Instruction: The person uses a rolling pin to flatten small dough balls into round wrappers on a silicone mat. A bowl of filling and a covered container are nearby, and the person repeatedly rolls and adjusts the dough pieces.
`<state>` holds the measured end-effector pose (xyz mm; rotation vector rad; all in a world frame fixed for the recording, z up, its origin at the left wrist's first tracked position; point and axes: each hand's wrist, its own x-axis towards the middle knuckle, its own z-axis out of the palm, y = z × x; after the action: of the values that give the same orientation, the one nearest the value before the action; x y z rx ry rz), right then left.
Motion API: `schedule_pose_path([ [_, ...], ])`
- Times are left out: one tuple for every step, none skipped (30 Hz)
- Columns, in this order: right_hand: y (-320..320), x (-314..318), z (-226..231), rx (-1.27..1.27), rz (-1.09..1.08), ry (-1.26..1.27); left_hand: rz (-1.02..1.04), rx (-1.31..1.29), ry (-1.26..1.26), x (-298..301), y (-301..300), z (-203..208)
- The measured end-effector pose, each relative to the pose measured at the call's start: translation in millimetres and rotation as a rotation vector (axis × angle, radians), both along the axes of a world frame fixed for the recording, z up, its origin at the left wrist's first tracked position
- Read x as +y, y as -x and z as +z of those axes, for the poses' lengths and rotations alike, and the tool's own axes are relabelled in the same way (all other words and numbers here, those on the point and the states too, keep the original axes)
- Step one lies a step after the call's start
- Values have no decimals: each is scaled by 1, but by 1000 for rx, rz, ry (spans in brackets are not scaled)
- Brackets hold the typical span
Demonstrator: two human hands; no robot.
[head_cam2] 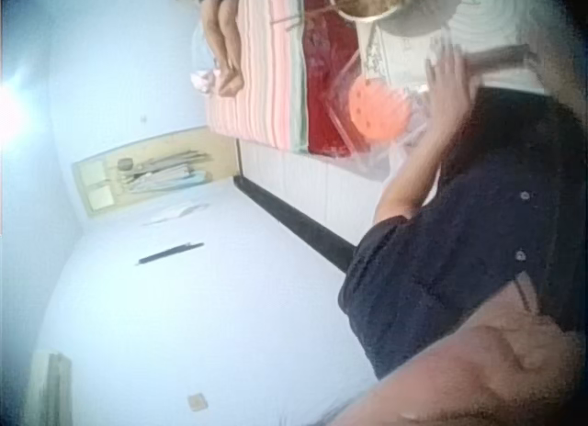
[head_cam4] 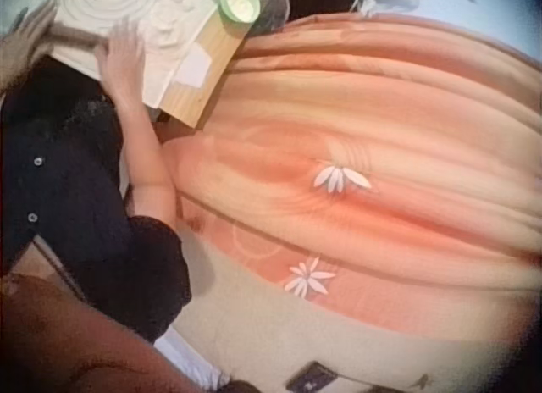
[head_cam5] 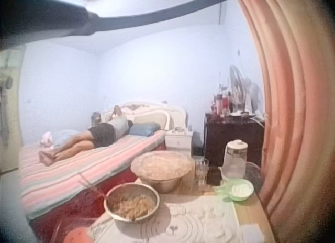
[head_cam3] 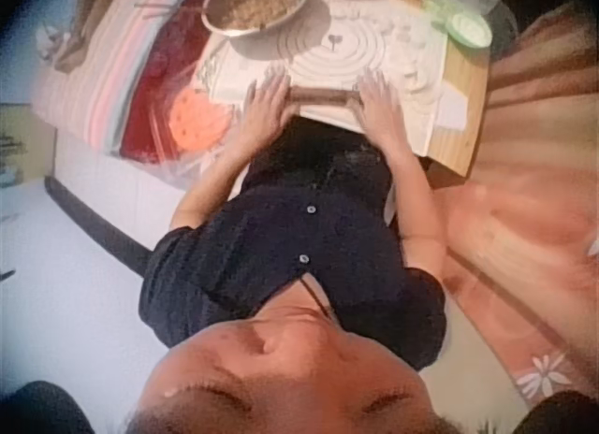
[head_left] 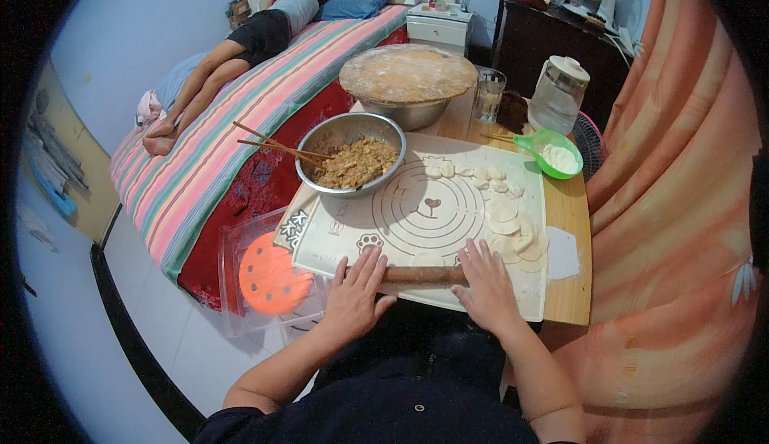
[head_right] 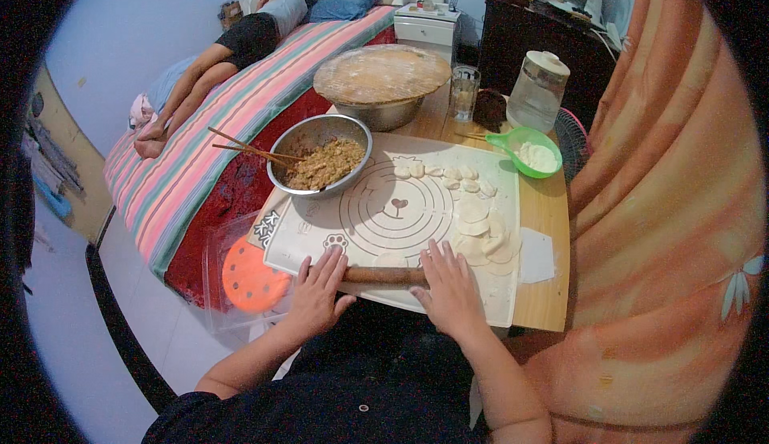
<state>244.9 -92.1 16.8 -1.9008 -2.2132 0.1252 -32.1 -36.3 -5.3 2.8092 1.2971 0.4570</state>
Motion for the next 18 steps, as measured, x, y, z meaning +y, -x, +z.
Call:
schedule_pose_path([
  [-3, 13, 1, 17, -42, -34, -1, -41, -26, 12, -3, -3],
  [-4, 35, 2, 40, -95, -55, 17, -21, -11, 41, -14, -6],
  [-7, 54, 3, 45, -138, -106, 44, -20, -25, 71, -27, -6],
  [-9, 56, 2, 47, -146, -100, 57, -3, -14, 77, -30, -5],
  [-9, 58, 2, 49, -153, -93, 69, 14, -2, 80, -33, -4],
  [-10, 57, 3, 50, -161, -86, 81, 31, 10, 81, -35, -3],
  [-9, 48, 0, 60, -144, -50, 30, 15, 5, 68, -29, -3],
  [-8, 25, 0, 65, -133, -15, -27, -6, -1, 40, -18, 2],
  [-5, 3, 0, 69, -121, 10, -83, -27, -17, 20, -9, 7],
  [-1, -17, -4, 37, -121, -2, -120, -30, -20, 10, -4, 8],
  [3, -34, -7, 12, -120, -8, -155, -26, -18, 0, 0, 11],
  [5, -39, -5, 55, -126, -49, -189, -22, -16, -4, 1, 12],
  [4, -30, -7, 63, -150, -77, -174, -41, -17, 4, -3, 9],
  [0, -9, -9, 78, -172, -99, -156, -55, -12, 26, -10, 5],
  [-4, 14, -9, 85, -199, -131, -144, -74, -17, 48, -18, 4],
  [-6, 30, -4, 23, -237, -171, -101, -59, 55, 65, -27, 8],
  [-6, 38, 0, 14, -246, -141, -46, -43, 123, 79, -34, 11],
  [-4, 44, 5, 5, -253, -111, 11, -28, 191, 85, -39, 14],
])
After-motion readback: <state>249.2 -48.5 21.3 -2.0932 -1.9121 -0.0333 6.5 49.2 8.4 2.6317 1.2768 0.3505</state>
